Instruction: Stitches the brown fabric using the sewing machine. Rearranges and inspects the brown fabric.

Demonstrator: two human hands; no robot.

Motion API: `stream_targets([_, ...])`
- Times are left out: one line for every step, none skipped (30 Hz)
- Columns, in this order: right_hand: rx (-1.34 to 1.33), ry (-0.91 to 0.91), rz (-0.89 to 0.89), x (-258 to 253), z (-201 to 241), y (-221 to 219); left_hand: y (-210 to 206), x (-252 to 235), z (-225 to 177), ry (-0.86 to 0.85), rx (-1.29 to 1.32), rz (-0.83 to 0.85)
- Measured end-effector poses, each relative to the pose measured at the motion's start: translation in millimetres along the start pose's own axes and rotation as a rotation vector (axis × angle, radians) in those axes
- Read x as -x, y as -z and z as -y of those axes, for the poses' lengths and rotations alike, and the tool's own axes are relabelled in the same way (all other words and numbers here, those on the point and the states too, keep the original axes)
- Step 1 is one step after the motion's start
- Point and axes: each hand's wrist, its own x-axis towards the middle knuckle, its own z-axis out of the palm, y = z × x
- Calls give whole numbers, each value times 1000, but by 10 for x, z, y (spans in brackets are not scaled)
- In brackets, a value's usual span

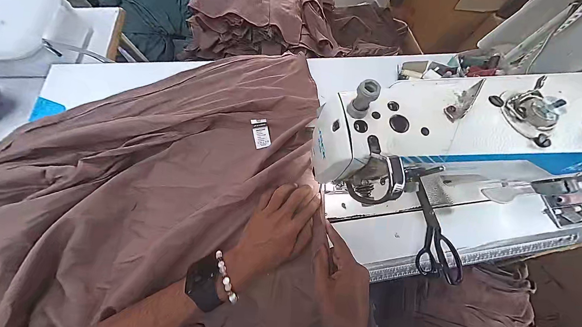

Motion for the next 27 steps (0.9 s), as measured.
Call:
stream_targets([-6, 0, 2, 17, -5, -2, 5, -19, 56, -40, 11, -6])
stream_targets([-2, -4, 4, 20, -1, -11, 9, -40, 99, -72, 11, -11])
stream_targets([7, -13, 7, 18, 12, -18, 16, -49, 101, -86, -2, -13])
stream_targets([17, -34, 12, 17, 31, -20, 21, -37, 47, -72, -27, -17])
stream_targets([21, -55, 14, 14, 47, -22, 17, -8, -34, -39, -50, -22])
stream_targets([18, -67, 15, 21, 50, -22, 14, 28, -109, 2, -63, -13])
stream_targets([10, -74, 18, 46, 42, -9, 4, 71, -151, 31, -57, -4])
stream_targets([0, -74, 22, 64, 34, 10, -7, 82, -134, 33, -39, -8])
stream_targets([-18, -70, 28, 74, 30, 30, -12, 58, -76, 8, -19, -21])
stream_targets([-36, -57, 25, 90, 26, 37, -7, 31, -17, -25, -7, -27])
stream_targets([-47, -43, 22, 106, 27, 40, 2, 13, 20, -49, -9, -28])
stream_targets([-48, -33, 11, 109, 32, 32, 6, 4, 22, -52, -26, -31])
stream_targets([-37, -31, -3, 106, 36, 20, 3, 13, -18, -35, -49, -35])
stream_targets([-19, -34, -12, 109, 42, 15, -2, 43, -79, -7, -61, -30])
stream_targets([0, -34, -15, 109, 42, 16, -10, 64, -120, 17, -61, -20])
stream_targets([8, -25, -18, 106, 34, 13, -14, 63, -113, 20, -49, -18])
stream_targets([6, -17, -17, 116, 24, 12, -12, 50, -75, 5, -27, -22])
stream_targets([3, -7, -20, 135, 15, 17, -9, 36, -37, -15, -17, -24])
stream_targets([3, 1, -20, 148, 14, 27, -10, 26, -19, -26, -21, -28])
stream_targets([10, 5, -20, 148, 26, 37, -12, 21, -26, -24, -36, -30])
stream_targets([23, 10, -20, 154, 44, 49, -13, 37, -53, -9, -46, -21])
stream_targets([38, 16, -21, 168, 63, 66, -14, 58, -78, 4, -43, -12])
stream_targets([53, 27, -26, 173, 81, 83, -13, 58, -72, 4, -35, -14])
stream_targets([64, 41, -37, 180, 95, 98, -10, 47, -37, -12, -17, -21])
stream_targets([84, 57, -47, 188, 104, 118, -3, 31, 11, -33, 4, -16])
stream_targets([112, 76, -55, 178, 115, 139, 2, 3, 69, -57, 26, -7])
stream_targets([147, 99, -62, 147, 130, 156, 8, -39, 136, -88, 47, 0])
